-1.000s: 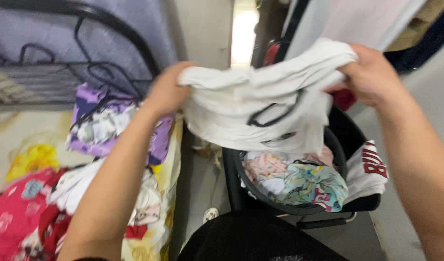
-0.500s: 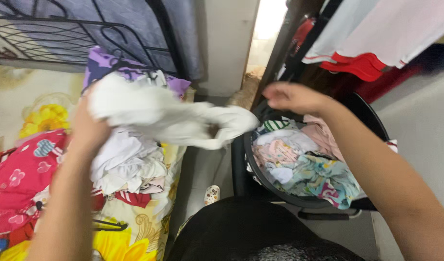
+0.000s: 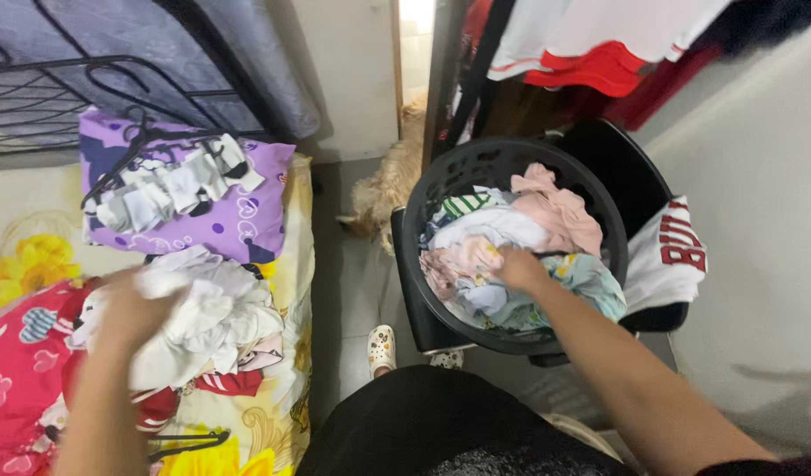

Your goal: The person picks up clothes from a laundry basket, places them on hangers, and hangs them on a rack. The person handles shirts and other garments one at a time, moving from the bedroom to a balcony area to hang the clothes.

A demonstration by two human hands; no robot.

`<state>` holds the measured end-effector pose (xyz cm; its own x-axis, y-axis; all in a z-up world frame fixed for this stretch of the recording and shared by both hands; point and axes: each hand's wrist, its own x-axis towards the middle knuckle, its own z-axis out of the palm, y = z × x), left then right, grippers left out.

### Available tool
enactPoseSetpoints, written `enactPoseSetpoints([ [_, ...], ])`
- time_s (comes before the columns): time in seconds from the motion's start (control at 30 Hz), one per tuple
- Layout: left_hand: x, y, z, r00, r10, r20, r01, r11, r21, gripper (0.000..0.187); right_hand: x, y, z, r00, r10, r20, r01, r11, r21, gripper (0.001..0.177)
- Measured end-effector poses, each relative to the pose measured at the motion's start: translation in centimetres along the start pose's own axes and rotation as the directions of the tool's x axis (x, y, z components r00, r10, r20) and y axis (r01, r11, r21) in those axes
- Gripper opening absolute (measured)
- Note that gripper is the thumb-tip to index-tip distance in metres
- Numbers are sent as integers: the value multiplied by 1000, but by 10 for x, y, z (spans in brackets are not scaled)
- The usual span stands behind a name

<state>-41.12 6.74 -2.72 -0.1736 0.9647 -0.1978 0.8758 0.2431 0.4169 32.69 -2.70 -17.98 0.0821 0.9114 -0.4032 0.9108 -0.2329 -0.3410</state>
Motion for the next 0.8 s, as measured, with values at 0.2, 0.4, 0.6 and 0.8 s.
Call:
enactPoseSetpoints([
  [0.2, -44, 224, 76, 905, 370, 208, -377, 926, -7, 73, 6, -20, -60, 822, 6, -570, 116, 977, 177, 46],
  [0.4, -110, 373, 84, 759, 574, 308, -558, 816, -147, 65, -50, -76, -47, 843, -538, -24, 538, 842, 42, 41],
  [0.6, -135, 388, 92, 626, 718, 304, -597, 692, -405, 58, -79, -110, -60, 965, -242, 97, 233, 968, 98, 30],
  [0.8, -144, 354, 97, 693, 656, 299, -303, 642, -705, 38, -71, -171, -130, 852, -513, 109, 182, 484, 856, 21],
])
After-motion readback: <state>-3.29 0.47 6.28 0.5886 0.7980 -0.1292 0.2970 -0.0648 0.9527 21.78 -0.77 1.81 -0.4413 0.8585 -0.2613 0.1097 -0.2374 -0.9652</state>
